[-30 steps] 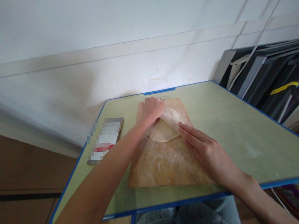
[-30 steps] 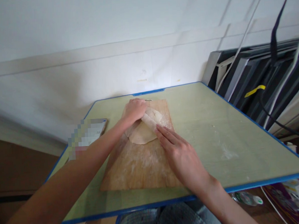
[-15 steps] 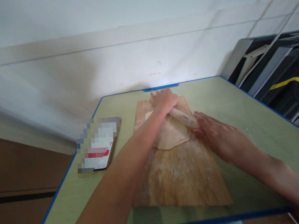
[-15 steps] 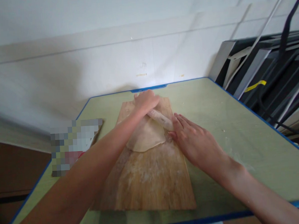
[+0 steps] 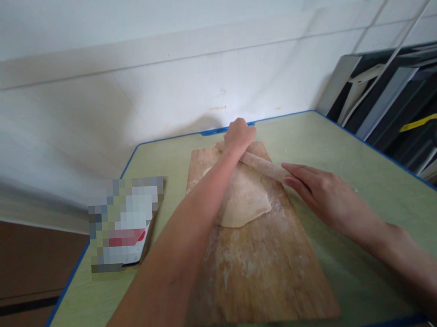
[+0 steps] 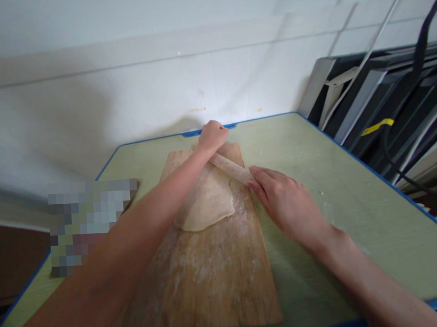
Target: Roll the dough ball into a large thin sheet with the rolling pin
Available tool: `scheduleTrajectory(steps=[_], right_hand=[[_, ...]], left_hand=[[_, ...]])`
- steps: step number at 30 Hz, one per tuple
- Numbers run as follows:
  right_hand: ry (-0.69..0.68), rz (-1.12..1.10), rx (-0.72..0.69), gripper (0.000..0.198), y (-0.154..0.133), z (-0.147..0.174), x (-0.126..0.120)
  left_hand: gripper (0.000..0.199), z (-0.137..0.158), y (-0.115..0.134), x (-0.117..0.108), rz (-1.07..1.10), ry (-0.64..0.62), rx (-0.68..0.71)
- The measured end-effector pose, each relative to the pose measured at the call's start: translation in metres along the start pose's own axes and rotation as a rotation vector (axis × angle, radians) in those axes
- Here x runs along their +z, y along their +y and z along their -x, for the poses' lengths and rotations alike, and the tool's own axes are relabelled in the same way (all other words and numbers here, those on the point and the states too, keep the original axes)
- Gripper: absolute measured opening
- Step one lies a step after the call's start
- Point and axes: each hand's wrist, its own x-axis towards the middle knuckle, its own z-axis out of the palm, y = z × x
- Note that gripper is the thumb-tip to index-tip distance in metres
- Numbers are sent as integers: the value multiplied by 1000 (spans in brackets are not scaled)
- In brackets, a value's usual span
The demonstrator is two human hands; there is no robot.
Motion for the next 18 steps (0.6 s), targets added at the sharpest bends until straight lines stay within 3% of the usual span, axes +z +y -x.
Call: scheduleTrajectory(steps=[10, 18], right_hand=[[37, 77, 16, 40, 15, -4, 8], [-71, 86, 94, 37, 14, -6, 2]], left_hand=[[31, -18, 28, 19, 20, -26, 17], [33, -16, 22, 19, -50, -40, 60]])
